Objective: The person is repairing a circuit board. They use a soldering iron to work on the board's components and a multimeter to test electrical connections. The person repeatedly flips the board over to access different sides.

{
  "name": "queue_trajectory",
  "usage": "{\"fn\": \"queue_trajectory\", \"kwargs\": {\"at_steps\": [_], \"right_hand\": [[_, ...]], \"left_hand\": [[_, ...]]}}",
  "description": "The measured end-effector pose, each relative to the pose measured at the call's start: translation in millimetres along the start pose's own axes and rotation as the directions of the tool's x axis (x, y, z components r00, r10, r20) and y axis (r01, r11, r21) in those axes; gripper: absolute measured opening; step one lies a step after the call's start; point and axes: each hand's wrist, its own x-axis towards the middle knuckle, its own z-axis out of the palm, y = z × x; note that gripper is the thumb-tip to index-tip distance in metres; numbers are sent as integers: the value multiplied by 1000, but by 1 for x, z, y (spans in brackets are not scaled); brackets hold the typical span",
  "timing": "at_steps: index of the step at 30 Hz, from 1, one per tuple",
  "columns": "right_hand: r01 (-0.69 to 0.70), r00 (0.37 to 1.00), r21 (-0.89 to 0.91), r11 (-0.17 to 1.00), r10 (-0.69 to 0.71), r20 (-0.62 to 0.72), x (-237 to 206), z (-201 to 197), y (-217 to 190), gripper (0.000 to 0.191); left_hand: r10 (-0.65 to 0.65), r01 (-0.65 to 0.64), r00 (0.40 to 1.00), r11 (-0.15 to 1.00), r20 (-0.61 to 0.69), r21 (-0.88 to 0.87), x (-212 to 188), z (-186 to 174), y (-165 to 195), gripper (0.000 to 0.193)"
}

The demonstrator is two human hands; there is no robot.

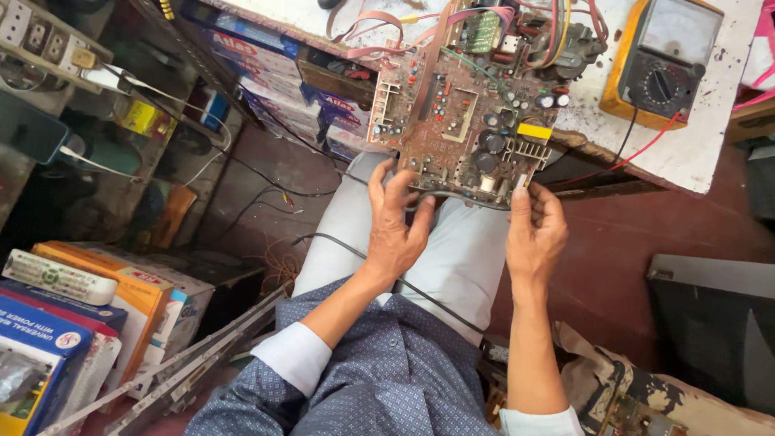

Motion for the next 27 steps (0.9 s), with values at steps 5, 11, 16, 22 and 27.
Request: {"fn": "queue_trajectory", "kwargs": {"at_steps": [5,11,16,22,27], "right_hand": [[-25,1000,30,999,25,8,-1,-1,-4,36],[-21,1000,27,999,21,3,0,-4,-3,36],[-51,999,4,999,51,9,0,-8,-2,35],[-46,999,27,999,46,15,2,-9,0,35],[-45,999,38,998,45,15,2,-10,1,35]], "left_hand": [[160,-176,984,922,75,344,7,-11,17,65],[137,-201,978,827,158,525,13,-10,18,52],[162,-260,963,769,215,584,11,-8,15,48],[103,-223,967,787,234,575,12,-7,15,48],[130,-242,965,768,227,593,13,-5,16,53]]}}
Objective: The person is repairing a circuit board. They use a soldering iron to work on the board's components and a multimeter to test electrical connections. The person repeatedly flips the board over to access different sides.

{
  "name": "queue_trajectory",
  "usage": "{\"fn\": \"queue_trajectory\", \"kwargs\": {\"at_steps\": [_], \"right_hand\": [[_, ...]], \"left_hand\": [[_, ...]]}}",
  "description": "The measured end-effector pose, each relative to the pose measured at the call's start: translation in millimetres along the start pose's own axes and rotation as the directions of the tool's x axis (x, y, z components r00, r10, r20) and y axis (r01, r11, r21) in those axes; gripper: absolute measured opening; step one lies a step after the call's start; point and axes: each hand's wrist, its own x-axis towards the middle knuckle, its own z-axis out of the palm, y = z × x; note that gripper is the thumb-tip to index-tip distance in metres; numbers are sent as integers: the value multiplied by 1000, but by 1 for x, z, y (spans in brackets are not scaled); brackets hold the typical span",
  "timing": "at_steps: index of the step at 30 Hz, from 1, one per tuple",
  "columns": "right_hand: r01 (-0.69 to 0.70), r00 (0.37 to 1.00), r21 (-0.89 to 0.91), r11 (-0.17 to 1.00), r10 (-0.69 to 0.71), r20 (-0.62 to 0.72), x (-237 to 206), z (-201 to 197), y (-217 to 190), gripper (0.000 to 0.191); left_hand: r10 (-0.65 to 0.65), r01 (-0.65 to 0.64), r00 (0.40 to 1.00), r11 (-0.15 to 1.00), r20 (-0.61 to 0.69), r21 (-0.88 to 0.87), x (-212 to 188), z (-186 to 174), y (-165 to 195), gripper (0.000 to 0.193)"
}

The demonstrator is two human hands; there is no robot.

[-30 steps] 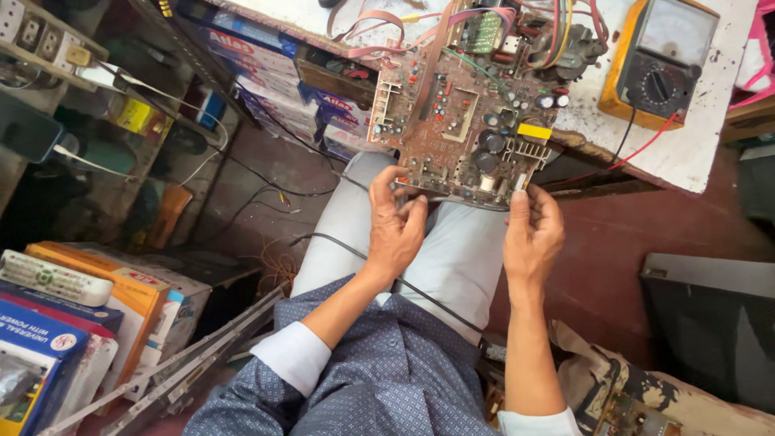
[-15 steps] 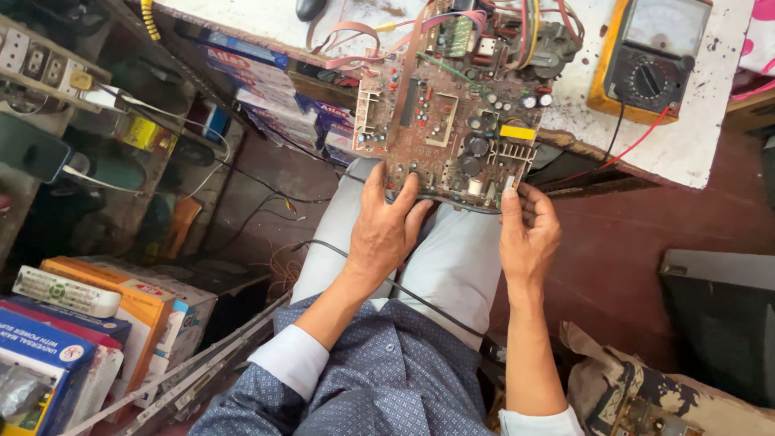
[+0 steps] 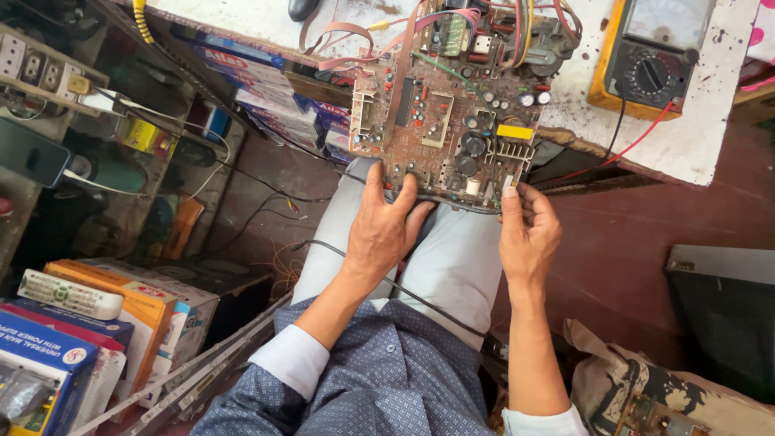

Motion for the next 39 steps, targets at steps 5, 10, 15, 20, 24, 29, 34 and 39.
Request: {"fn": "queue_trajectory", "kwargs": {"at_steps": [5,10,15,20,24,29,34,39], "right_hand": [[-10,1000,-18,1000,10,-10,0,1,-2,34],[-59,998,37,998,59,-9,1,3,-4,30],[-27,999,67,997,29,-31,-2,0,-8,24],[44,998,116,992,-38,-53,-26,-1,-26,18],[101,991,173,980,-83,-106,-59,3,-53,14],[102,970,420,902,3,-241,-96,12,-87,13],[208,953,488,848,-64,-295,-124,22,-118,13],[332,928,308,891,-251,-275,-141,30,-156,14]], "left_hand": [[3,-3,1000,1000,13,-14,-3,5,-5,55],[9,-10,999,1000,-36,-27,-5,16,-14,52],[-7,4,998,999,-61,-48,-6,16,-17,54],[-57,49,996,994,-73,-100,-7,-6,-11,58],[-53,43,993,995,-107,-92,-5,-29,-3,61],[16,-36,986,993,-168,-115,2,-59,14,62],[-135,102,988,934,-73,-342,-3,-95,29,53],[-253,230,967,852,16,-471,-22,-100,34,48]]}}
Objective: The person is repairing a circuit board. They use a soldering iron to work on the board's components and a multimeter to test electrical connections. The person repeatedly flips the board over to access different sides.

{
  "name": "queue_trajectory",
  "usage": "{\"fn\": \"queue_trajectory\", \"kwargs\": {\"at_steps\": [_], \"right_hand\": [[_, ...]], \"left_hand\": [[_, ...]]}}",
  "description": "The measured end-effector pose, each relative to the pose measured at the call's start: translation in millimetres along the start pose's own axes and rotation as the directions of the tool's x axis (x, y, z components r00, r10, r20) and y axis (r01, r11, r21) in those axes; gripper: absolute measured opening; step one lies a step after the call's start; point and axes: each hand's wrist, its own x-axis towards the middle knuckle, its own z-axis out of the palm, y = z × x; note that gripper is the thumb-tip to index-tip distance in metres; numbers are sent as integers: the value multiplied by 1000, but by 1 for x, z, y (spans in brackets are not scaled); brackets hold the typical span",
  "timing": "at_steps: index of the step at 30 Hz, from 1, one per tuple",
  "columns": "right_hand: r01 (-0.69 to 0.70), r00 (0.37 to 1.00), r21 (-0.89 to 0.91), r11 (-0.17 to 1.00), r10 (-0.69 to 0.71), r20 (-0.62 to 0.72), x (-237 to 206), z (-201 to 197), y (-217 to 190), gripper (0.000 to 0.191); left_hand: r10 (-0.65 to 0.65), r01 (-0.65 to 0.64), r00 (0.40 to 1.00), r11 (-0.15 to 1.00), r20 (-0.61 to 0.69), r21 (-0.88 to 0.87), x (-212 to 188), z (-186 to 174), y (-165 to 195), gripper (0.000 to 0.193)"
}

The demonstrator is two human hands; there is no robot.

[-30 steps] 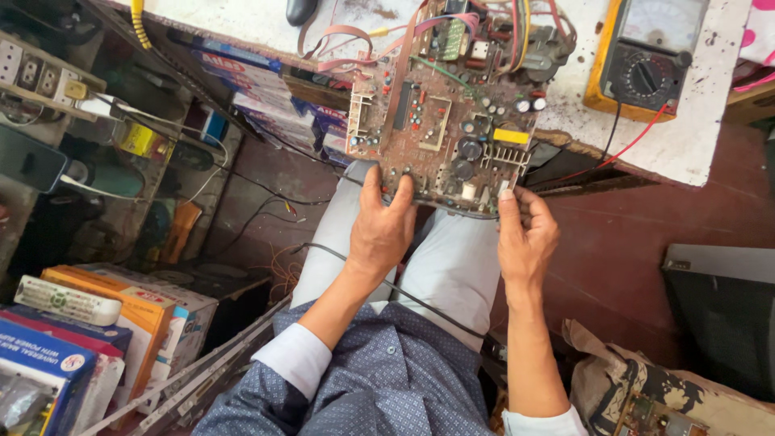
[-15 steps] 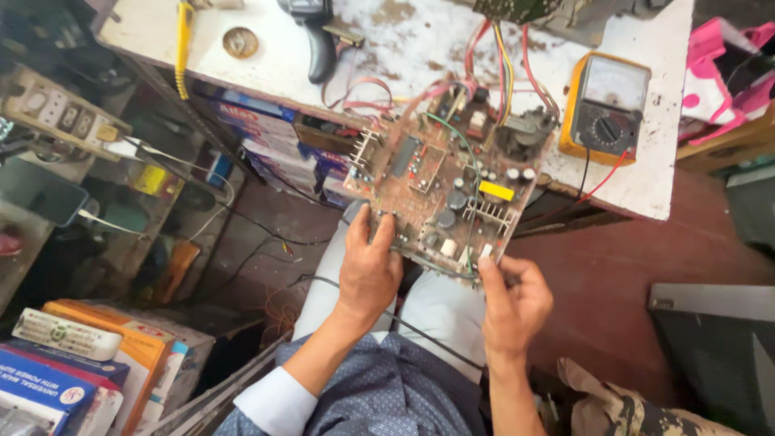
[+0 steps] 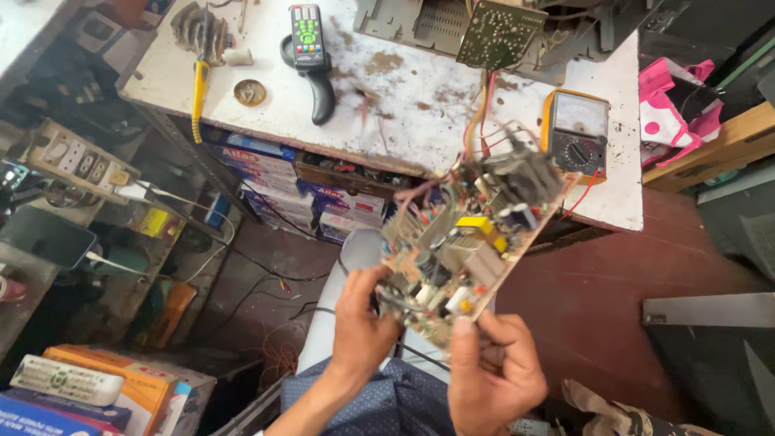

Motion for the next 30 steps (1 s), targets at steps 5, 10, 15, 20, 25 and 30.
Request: {"fn": "queue_trajectory", "kwargs": {"at_steps": [5,10,15,20,25,30], "right_hand": [[323,932,-307,895,-244,269,14,34,-25,21],[625,743,-400,670,-354,567,28,101,-21,16],[698,667,-452,555,-274,693,55,147,5,20],[687,658,-438,580,-240,714,77,150,26,17],[625,668,-286,727,-308,677,84,102,43,23],[344,862,-395,852,-119,493,103,41,64,14]], "left_hand": [[-336,389,921,741,198,-548,-15,26,-36,43],[-124,150,936,987,330,-55,-22,60,-62,34],[-296,581,812,495,504,-646,5,73,-66,31],[-340,687,726,317,598,-654,69,90,-65,32],[-282,689,710,87,645,-720,108,92,-69,34],[-176,703,687,-84,705,-706,133,106,-75,37]]}}
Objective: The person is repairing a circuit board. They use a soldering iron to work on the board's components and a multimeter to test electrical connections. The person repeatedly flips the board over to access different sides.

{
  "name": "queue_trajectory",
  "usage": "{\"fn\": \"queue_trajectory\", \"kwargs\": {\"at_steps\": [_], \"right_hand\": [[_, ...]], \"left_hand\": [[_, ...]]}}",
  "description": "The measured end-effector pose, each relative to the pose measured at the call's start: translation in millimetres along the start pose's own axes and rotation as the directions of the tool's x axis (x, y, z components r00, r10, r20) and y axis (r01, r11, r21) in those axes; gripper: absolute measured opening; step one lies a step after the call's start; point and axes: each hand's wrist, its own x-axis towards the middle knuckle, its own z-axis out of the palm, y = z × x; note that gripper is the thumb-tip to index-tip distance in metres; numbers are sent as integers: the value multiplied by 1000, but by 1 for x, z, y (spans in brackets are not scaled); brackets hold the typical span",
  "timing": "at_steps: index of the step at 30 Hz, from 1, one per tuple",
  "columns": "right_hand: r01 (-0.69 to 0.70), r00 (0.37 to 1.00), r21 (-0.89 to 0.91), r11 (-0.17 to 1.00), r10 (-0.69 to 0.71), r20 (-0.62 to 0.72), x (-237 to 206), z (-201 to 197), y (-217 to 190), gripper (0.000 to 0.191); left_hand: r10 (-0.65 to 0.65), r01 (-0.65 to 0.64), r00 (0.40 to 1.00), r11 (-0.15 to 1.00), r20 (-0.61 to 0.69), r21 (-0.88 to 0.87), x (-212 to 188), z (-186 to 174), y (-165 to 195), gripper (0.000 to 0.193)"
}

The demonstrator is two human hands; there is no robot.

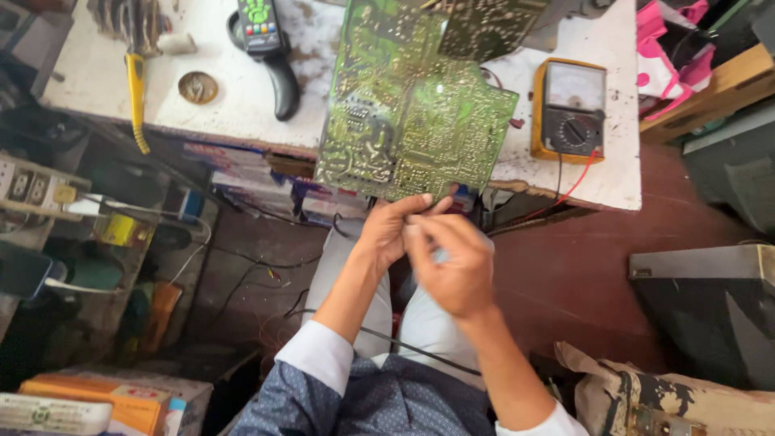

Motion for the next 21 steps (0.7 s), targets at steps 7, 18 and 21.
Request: {"fn": "queue_trajectory", "kwargs": {"at_steps": [7,18,21], "right_hand": [[-258,946,37,965,260,-191,-30,-43,48,11],[-292,937,98,951,305,-169,-39,-28,48,12],[-254,956,18,967,254,-148,-33,-26,41,12]], "left_hand": [[96,-100,995,988,42,115,3,-13,-1,40],[72,-62,997,970,-32,234,5,-13,2,39],[78,-74,997,979,-15,187,5,-11,0,38]]}}
